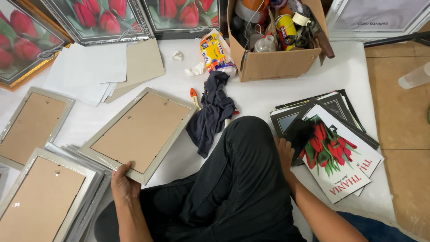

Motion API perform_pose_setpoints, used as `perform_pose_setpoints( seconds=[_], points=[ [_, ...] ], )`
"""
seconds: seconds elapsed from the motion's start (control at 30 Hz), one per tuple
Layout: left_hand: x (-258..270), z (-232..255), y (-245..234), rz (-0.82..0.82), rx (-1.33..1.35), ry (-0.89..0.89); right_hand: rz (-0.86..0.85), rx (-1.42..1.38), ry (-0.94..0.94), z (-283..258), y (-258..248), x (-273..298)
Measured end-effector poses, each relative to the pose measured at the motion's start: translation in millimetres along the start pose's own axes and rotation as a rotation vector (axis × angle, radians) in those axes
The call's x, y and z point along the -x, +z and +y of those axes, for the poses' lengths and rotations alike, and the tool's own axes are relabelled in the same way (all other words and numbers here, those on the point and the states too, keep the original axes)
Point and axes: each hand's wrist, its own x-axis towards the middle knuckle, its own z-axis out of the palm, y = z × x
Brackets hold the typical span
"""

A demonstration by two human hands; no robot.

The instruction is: Cleaning glass and assembling picture frames with artwork and backing boards

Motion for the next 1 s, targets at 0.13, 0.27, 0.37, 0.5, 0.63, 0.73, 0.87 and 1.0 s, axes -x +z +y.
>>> perform_pose_setpoints(
  seconds=[0.13,0.27,0.37,0.5,0.63,0.73,0.87,1.0],
  points=[
    [-31.7,-25.5,-27.3,0.077,0.004,-0.002,0.224,0.292,0.052,-8.1,-20.4,-16.6],
    [-32.1,-25.8,-24.4,0.068,0.029,-0.037,0.273,0.292,0.082,-15.1,-61.4,-27.2],
    [-28.9,-18.8,-13.4,0.07,-0.018,-0.07,-0.234,-0.092,0.145,4.6,-52.4,-32.8],
    [-33.8,-11.6,-11.4,0.101,-0.139,-0.113,-0.697,-0.937,0.481,33.9,-109.6,-74.1],
    [-57.0,-20.4,-37.5,0.137,-0.124,-0.132,-0.532,-0.972,0.394,39.5,-118.4,-132.1],
    [-33.1,-6.9,-11.3,0.174,-0.115,-0.204,-0.449,-1.147,0.266,29.6,-174.7,-188.6],
    [-30.4,-9.4,-10.2,0.226,-0.08,-0.199,-0.362,-1.27,-0.158,3.9,-246.9,-240.7],
    [-31.5,-23.7,-22.7,0.269,-0.05,-0.203,-0.553,-1.275,-0.475,-18.6,-293.8,-262.3]
  ],
)
